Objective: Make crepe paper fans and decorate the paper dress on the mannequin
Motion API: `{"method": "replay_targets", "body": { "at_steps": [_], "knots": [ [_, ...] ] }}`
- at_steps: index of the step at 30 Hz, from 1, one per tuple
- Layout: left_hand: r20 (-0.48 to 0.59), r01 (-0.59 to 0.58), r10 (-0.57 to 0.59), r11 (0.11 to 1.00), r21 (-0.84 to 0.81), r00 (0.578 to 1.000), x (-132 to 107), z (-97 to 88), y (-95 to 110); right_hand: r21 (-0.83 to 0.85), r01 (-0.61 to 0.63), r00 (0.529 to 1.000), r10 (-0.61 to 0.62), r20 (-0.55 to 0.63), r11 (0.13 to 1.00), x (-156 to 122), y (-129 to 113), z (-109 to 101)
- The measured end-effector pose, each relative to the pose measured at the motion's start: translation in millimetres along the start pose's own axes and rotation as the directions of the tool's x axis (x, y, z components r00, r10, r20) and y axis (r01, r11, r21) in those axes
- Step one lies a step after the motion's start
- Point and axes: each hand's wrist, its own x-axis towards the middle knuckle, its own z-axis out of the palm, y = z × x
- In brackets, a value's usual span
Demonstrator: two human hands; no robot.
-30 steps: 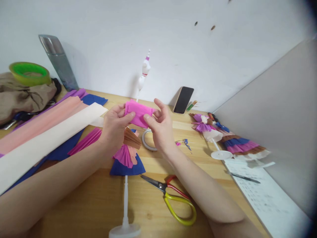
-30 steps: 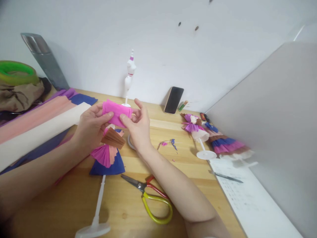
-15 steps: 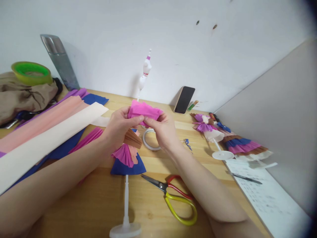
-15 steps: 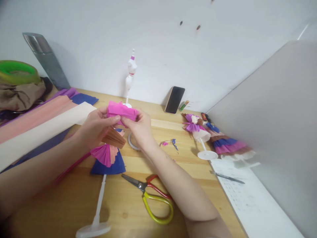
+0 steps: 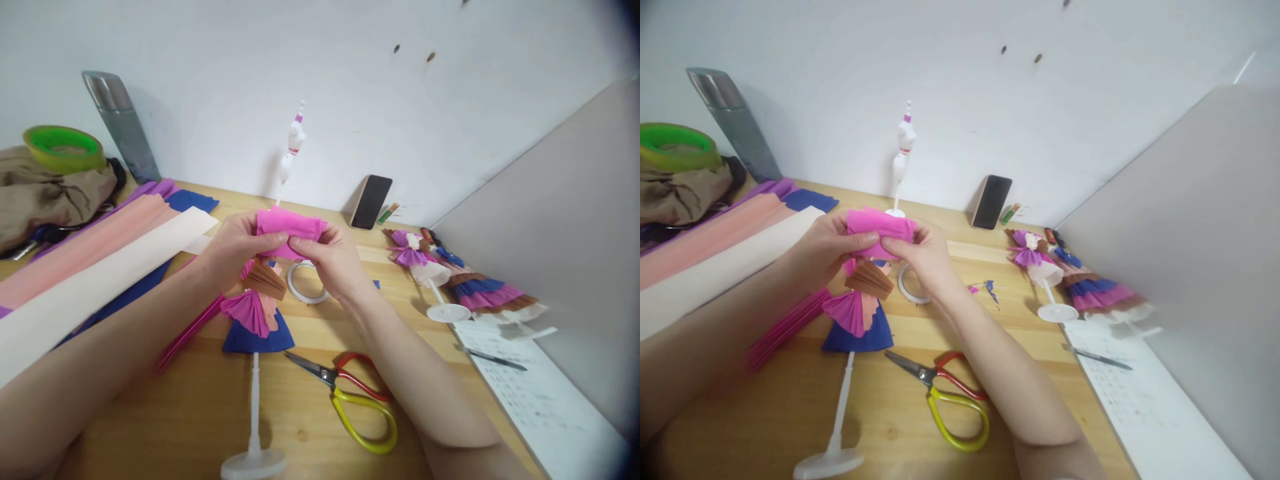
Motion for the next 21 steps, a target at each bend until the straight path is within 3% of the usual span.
{"method": "replay_targets", "body": {
  "at_steps": [10,18,21],
  "knots": [
    [-0.118,-0.107,0.132,0.975,0.196,0.984,2.4,-2.6,4.9,0.008,0.043,0.998,-0.043,-0.036,0.999,3.9,-2.4,-5.3],
    [-0.130,-0.090,0.120,0.972,0.217,0.984,0.9,-0.9,3.5,-0.107,0.091,0.995,-0.096,-0.038,0.990,2.1,-3.5,-4.8],
    [-0.105,-0.066,0.093,0.970,0.236,0.990,0.7,0.1,2.8,-0.070,0.083,0.994,-0.088,-0.072,0.994,2.3,-2.7,-4.1]
  ]
}}
